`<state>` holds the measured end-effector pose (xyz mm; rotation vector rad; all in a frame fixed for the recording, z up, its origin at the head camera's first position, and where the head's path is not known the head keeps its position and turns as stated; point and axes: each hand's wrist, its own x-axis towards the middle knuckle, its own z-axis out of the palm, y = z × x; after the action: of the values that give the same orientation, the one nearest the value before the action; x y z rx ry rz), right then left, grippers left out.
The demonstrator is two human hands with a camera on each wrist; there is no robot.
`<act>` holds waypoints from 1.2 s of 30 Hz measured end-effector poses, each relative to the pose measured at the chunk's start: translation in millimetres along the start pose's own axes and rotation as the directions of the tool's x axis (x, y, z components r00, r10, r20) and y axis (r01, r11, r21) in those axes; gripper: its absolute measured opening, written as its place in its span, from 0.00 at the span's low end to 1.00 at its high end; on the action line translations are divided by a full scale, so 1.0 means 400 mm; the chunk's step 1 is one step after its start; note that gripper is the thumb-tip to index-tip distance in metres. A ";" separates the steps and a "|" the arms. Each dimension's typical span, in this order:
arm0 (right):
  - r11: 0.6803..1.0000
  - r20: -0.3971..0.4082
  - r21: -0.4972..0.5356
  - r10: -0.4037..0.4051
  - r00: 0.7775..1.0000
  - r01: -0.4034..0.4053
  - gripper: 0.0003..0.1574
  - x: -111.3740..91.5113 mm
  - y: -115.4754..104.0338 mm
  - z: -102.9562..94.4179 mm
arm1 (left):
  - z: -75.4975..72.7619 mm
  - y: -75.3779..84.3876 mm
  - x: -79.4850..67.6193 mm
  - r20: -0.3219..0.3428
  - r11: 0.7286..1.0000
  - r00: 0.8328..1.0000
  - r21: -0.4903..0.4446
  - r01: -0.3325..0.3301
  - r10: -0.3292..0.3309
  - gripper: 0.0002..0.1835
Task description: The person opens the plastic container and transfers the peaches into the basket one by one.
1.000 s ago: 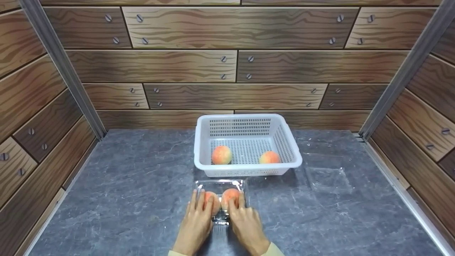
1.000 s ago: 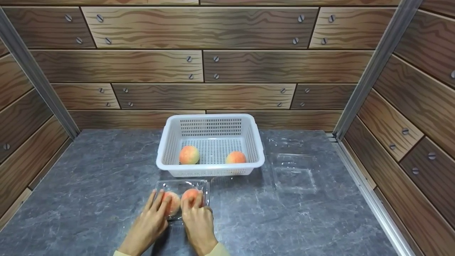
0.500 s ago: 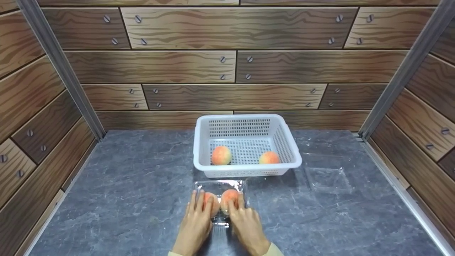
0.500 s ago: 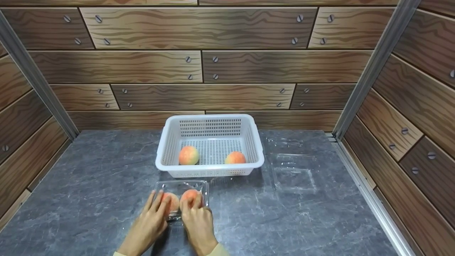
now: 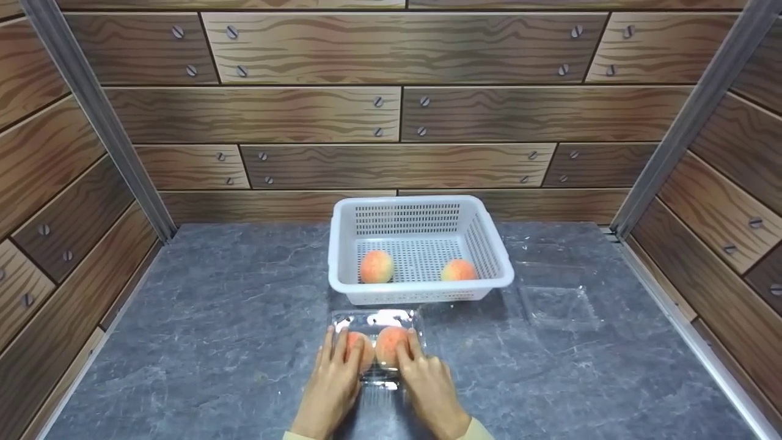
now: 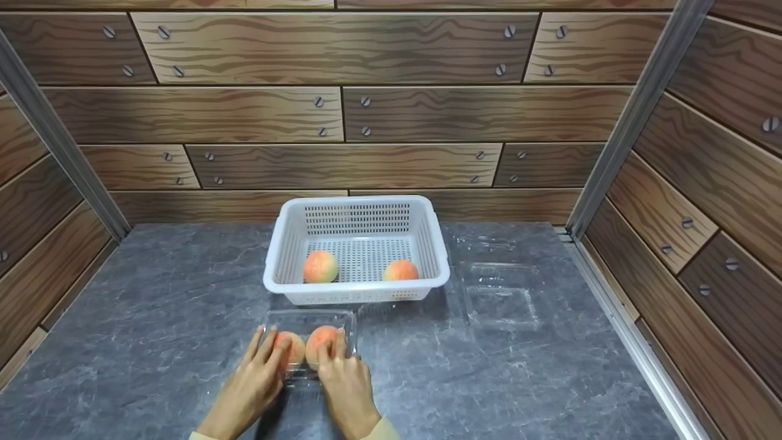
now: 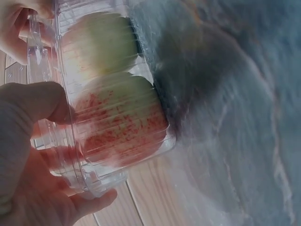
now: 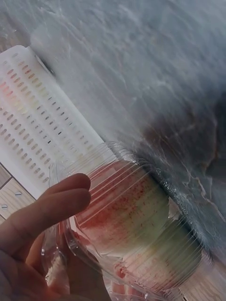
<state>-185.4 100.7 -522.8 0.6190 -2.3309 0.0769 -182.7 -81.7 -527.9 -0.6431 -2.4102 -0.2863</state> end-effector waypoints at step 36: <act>0.996 0.035 0.085 0.013 0.999 -0.016 0.33 0.003 0.010 0.000 | -0.013 0.004 0.002 0.062 0.985 0.984 -0.025 0.168 -0.166 0.26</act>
<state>-188.0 104.0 -521.6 0.6507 -2.3757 0.1745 -179.7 -82.0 -523.2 -0.4686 -2.5267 -0.3788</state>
